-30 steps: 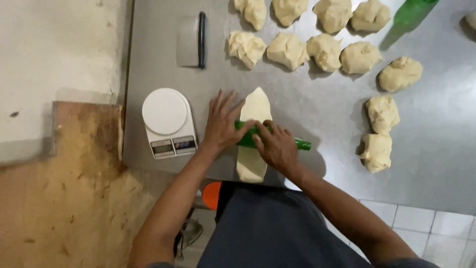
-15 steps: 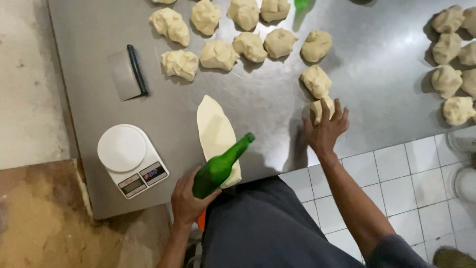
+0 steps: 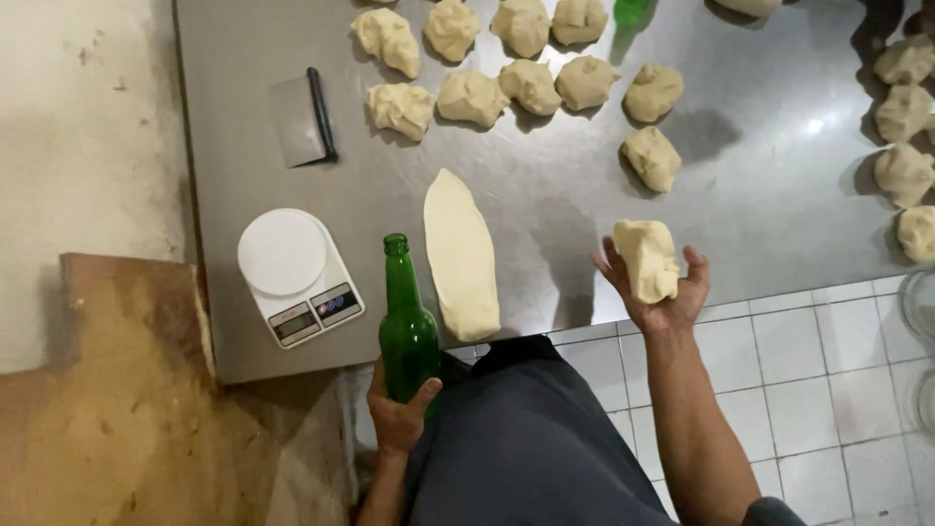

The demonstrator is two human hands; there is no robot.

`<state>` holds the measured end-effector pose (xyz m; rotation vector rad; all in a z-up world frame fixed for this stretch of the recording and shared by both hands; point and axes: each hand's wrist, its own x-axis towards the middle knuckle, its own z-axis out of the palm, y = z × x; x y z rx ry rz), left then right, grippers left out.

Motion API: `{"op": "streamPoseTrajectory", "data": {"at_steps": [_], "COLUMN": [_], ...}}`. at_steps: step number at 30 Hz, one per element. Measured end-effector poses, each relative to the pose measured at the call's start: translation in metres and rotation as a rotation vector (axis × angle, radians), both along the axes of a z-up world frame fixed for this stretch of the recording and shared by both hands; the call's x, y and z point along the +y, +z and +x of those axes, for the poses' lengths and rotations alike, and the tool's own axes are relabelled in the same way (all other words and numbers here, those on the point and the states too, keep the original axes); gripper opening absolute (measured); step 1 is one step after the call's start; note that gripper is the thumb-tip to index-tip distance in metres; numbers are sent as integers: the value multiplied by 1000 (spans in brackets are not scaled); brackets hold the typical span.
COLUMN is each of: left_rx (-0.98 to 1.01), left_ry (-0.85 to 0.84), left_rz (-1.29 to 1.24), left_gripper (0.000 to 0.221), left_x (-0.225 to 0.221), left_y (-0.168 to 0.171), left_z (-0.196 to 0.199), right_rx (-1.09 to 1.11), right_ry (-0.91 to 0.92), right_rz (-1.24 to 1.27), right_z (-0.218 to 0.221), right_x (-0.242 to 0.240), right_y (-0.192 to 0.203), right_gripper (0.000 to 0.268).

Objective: Rolling portions of dough into flat strips using a bottle and then rolling them into shaped bread rolls.

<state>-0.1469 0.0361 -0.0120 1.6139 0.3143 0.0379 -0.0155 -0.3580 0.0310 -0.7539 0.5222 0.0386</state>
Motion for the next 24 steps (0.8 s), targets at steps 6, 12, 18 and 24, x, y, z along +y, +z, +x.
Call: {"op": "streamPoseTrajectory", "data": {"at_steps": [6, 12, 18, 24], "left_rx": [-18, -54, -267, -589], "left_ry": [-65, -171, -473, -464], "left_rz": [99, 221, 633, 1171], "left_gripper": [65, 78, 85, 73], "left_x": [12, -24, -90, -152], "left_y": [12, 54, 48, -3], "left_z": [2, 65, 140, 132], "right_rx": [-181, -864, -55, -513], "right_ry": [39, 192, -12, 351], "right_rz": [-1072, -2038, -1263, -2047], "right_z": [-10, -16, -37, -18], "right_x": [90, 113, 78, 58], "right_y": [60, -65, -44, -69], "right_gripper": [34, 45, 37, 43]}}
